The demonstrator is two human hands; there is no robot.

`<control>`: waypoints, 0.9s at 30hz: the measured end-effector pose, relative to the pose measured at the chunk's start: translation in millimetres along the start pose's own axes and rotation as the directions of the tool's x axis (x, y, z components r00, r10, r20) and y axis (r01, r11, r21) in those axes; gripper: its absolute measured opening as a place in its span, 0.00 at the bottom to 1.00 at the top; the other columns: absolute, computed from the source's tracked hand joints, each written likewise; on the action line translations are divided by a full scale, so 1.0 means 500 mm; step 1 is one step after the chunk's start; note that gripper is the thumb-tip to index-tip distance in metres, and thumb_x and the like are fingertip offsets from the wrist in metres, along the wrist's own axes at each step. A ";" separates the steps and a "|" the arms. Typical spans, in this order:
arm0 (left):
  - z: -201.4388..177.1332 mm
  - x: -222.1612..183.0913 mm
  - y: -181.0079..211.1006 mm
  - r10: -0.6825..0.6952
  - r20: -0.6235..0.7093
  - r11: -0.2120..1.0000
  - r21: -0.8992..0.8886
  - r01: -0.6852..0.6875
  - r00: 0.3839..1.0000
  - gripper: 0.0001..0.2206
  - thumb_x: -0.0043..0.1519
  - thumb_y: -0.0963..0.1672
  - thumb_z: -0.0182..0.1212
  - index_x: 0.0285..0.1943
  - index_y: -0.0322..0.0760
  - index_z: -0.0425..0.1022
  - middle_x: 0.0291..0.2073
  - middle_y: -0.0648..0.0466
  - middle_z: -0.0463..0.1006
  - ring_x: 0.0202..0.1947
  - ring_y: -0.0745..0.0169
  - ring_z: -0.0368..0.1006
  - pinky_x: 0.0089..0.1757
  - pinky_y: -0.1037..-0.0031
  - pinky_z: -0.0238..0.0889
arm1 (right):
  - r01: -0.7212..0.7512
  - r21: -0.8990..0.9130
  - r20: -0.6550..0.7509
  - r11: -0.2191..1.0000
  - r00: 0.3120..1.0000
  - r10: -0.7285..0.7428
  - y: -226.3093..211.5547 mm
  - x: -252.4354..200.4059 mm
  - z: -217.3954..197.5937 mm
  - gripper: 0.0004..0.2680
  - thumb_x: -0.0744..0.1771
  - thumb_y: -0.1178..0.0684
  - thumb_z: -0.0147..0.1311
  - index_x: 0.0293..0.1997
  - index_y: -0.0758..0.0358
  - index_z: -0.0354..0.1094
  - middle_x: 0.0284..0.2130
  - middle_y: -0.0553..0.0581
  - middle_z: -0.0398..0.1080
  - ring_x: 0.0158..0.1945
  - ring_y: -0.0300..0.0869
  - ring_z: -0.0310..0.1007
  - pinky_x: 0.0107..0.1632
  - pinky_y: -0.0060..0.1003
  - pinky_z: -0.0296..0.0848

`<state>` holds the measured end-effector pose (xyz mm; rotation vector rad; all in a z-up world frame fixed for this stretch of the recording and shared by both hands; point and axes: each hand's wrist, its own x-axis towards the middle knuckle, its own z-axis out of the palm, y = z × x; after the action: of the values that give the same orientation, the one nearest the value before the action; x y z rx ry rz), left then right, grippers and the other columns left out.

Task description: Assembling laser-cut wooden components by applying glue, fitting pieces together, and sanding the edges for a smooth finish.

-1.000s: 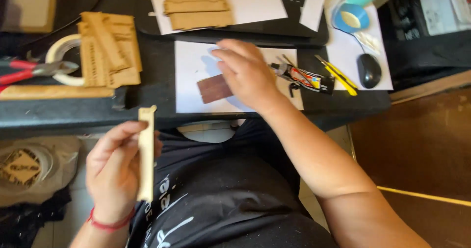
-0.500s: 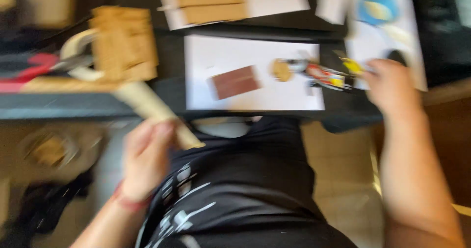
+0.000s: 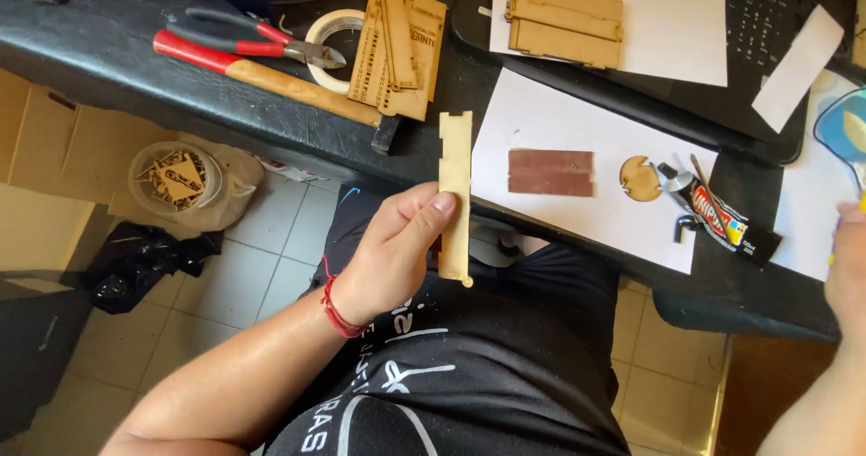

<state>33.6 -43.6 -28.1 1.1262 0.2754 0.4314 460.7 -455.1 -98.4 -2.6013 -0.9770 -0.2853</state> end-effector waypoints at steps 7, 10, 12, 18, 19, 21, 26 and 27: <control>0.019 -0.002 0.015 0.083 -0.092 0.996 0.033 -0.080 0.992 0.09 0.67 0.45 0.48 0.32 0.41 0.65 0.24 0.64 0.63 0.25 0.76 0.55 0.30 0.82 0.50 | 0.332 0.520 0.065 0.787 0.903 -0.424 -0.680 -0.002 -0.081 0.09 0.69 0.57 0.47 0.55 0.68 0.66 0.50 0.63 0.70 0.53 0.50 0.71 0.60 0.41 0.68; 0.023 -0.013 0.040 0.115 -0.172 0.973 0.219 -0.076 0.978 0.15 0.68 0.47 0.47 0.25 0.44 0.59 0.20 0.66 0.55 0.23 0.76 0.49 0.27 0.81 0.45 | 0.446 0.614 -0.031 0.651 0.838 -0.545 -0.795 0.004 -0.036 0.08 0.69 0.58 0.50 0.54 0.68 0.64 0.47 0.63 0.71 0.49 0.50 0.73 0.54 0.40 0.71; 0.019 -0.017 0.054 0.138 -0.200 0.965 0.250 -0.085 0.970 0.16 0.67 0.47 0.47 0.25 0.45 0.59 0.19 0.66 0.56 0.23 0.76 0.50 0.27 0.80 0.46 | 0.493 0.591 -0.072 0.638 0.820 -0.567 -0.826 0.011 -0.022 0.09 0.69 0.59 0.51 0.54 0.68 0.64 0.46 0.63 0.72 0.48 0.51 0.73 0.55 0.41 0.70; -0.002 -0.032 0.082 0.193 -0.267 0.935 0.342 -0.095 0.944 0.16 0.67 0.47 0.48 0.24 0.45 0.58 0.18 0.66 0.58 0.22 0.75 0.51 0.27 0.78 0.48 | 0.564 0.607 -0.108 0.560 0.757 -0.645 -0.882 0.015 -0.003 0.08 0.69 0.64 0.51 0.54 0.70 0.63 0.42 0.65 0.71 0.43 0.51 0.72 0.49 0.41 0.71; -0.006 -0.033 0.083 0.203 -0.279 0.924 0.371 -0.090 0.939 0.16 0.67 0.47 0.48 0.24 0.45 0.58 0.18 0.66 0.58 0.22 0.74 0.51 0.27 0.78 0.49 | 0.580 0.604 -0.111 0.547 0.741 -0.662 -0.885 0.012 -0.002 0.08 0.69 0.63 0.51 0.53 0.71 0.64 0.40 0.64 0.70 0.42 0.51 0.71 0.48 0.41 0.71; -0.033 -0.020 0.044 0.270 -0.267 0.934 0.305 -0.185 0.925 0.15 0.68 0.47 0.49 0.26 0.41 0.66 0.15 0.58 0.66 0.17 0.68 0.61 0.25 0.79 0.57 | 0.579 0.626 -0.154 0.523 0.748 -0.645 -0.883 -0.001 0.028 0.08 0.69 0.59 0.51 0.53 0.69 0.67 0.39 0.64 0.71 0.40 0.53 0.73 0.46 0.44 0.72; -0.055 -0.018 0.027 0.334 -0.254 0.929 0.249 -0.273 0.908 0.16 0.68 0.46 0.49 0.28 0.36 0.73 0.12 0.49 0.73 0.13 0.61 0.72 0.23 0.77 0.67 | 0.550 0.667 -0.174 0.502 0.771 -0.612 -0.886 -0.015 0.042 0.10 0.68 0.55 0.52 0.52 0.68 0.70 0.37 0.61 0.72 0.37 0.53 0.75 0.43 0.45 0.74; -0.055 -0.021 0.029 0.321 -0.254 0.933 0.252 -0.258 0.912 0.16 0.68 0.46 0.49 0.28 0.37 0.72 0.11 0.50 0.73 0.13 0.61 0.72 0.23 0.78 0.66 | 0.555 0.671 -0.188 0.491 0.769 -0.611 -0.886 -0.008 0.043 0.10 0.69 0.55 0.51 0.52 0.69 0.69 0.37 0.62 0.72 0.37 0.53 0.73 0.43 0.46 0.74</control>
<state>10.0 -21.1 -26.1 1.3211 0.4224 0.8550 163.8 -137.8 -9.5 -1.5206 -1.6134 0.0447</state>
